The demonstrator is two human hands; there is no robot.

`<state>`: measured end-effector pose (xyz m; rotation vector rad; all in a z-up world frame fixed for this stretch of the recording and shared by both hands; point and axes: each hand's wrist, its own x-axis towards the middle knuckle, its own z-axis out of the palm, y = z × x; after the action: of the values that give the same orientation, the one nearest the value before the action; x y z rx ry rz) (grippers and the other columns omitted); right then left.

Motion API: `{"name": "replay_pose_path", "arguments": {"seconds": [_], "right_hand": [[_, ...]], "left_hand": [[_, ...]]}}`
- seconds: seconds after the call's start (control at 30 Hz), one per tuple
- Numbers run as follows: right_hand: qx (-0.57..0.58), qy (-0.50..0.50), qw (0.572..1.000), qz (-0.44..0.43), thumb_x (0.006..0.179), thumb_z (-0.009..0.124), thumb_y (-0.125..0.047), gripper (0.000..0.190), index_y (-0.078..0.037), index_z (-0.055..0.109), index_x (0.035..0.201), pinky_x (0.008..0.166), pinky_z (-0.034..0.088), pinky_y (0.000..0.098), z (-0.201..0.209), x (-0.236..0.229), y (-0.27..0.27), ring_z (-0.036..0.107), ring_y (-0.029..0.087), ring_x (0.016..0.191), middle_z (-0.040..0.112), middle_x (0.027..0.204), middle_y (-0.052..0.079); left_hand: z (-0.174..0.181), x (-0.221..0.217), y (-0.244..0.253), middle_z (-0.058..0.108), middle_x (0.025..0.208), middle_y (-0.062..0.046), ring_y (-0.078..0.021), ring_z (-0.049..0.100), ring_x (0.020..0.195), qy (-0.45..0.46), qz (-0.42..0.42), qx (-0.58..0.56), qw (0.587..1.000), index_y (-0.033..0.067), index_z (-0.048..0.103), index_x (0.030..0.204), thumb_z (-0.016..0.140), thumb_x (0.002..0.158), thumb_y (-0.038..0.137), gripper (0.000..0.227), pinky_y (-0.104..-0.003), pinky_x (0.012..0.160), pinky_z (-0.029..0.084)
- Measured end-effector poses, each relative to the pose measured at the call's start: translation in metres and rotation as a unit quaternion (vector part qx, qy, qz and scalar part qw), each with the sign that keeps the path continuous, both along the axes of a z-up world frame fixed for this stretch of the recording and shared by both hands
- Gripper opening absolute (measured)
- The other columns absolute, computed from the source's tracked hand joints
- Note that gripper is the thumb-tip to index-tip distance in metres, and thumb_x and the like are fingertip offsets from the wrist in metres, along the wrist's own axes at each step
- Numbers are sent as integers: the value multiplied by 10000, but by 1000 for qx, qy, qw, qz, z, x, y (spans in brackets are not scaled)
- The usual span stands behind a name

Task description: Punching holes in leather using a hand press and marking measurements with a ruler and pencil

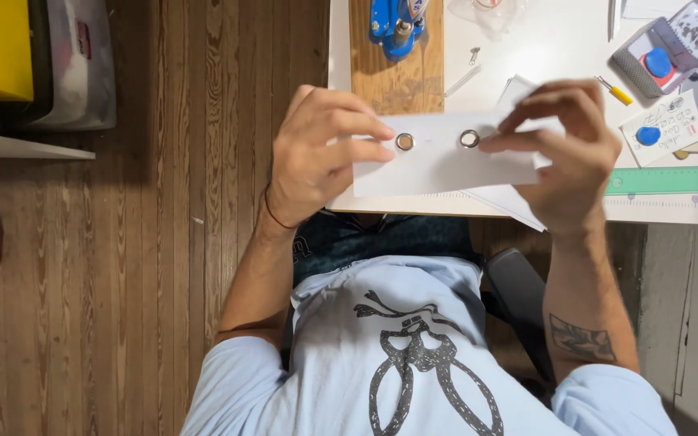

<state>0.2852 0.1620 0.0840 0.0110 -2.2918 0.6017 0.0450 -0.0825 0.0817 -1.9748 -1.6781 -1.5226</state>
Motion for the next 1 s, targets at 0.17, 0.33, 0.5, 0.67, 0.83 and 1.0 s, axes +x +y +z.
{"name": "replay_pose_path", "arguments": {"seconds": [0.17,0.33,0.5,0.67,0.83,1.0], "right_hand": [[104,115,988,-6,1085,955,54,284,-91,913,845,703,540,480,-120,4,26,559,306,746,714,945,135],[99,40,994,-10,1080,792,73,224,-88,895,964,585,594,417,-170,13,13,659,244,665,792,1032,105],[62,-77,995,-10,976,743,260,454,20,866,1340,809,711,501,-149,19,1,817,458,973,746,1282,283],[-197,-117,973,30,1051,524,313,588,104,539,1601,868,669,556,-124,19,0,814,479,1060,555,1457,316],[-408,-207,889,33,1252,680,-84,536,-52,301,1628,740,624,319,-90,-1,0,767,258,777,642,1577,332],[-420,-211,881,54,1084,942,104,871,-70,320,1669,700,695,331,-103,-15,2,781,256,843,751,1092,196]], "left_hand": [[-78,8,4,868,1216,0,-237,718,963,98,89,38,990,158,888,1040,694,1214,154,260,-368,830,585],[-126,17,-13,851,1235,-50,-239,741,891,125,125,-29,984,101,841,1069,616,1233,75,279,-334,733,632],[-146,28,-26,851,1345,-14,-231,771,997,67,178,-65,980,166,902,1121,739,1122,2,231,-315,761,641],[-160,30,-30,846,1213,-75,-263,793,930,-94,231,-70,966,124,877,1290,695,1150,25,251,-361,734,655],[-126,35,-25,875,1325,-158,-203,880,1098,-245,261,-193,914,117,661,1552,605,1267,367,384,-208,662,644],[-122,45,-17,780,1127,-27,-105,740,894,-194,250,-189,930,153,770,1441,974,1079,229,422,-237,704,632]]}}
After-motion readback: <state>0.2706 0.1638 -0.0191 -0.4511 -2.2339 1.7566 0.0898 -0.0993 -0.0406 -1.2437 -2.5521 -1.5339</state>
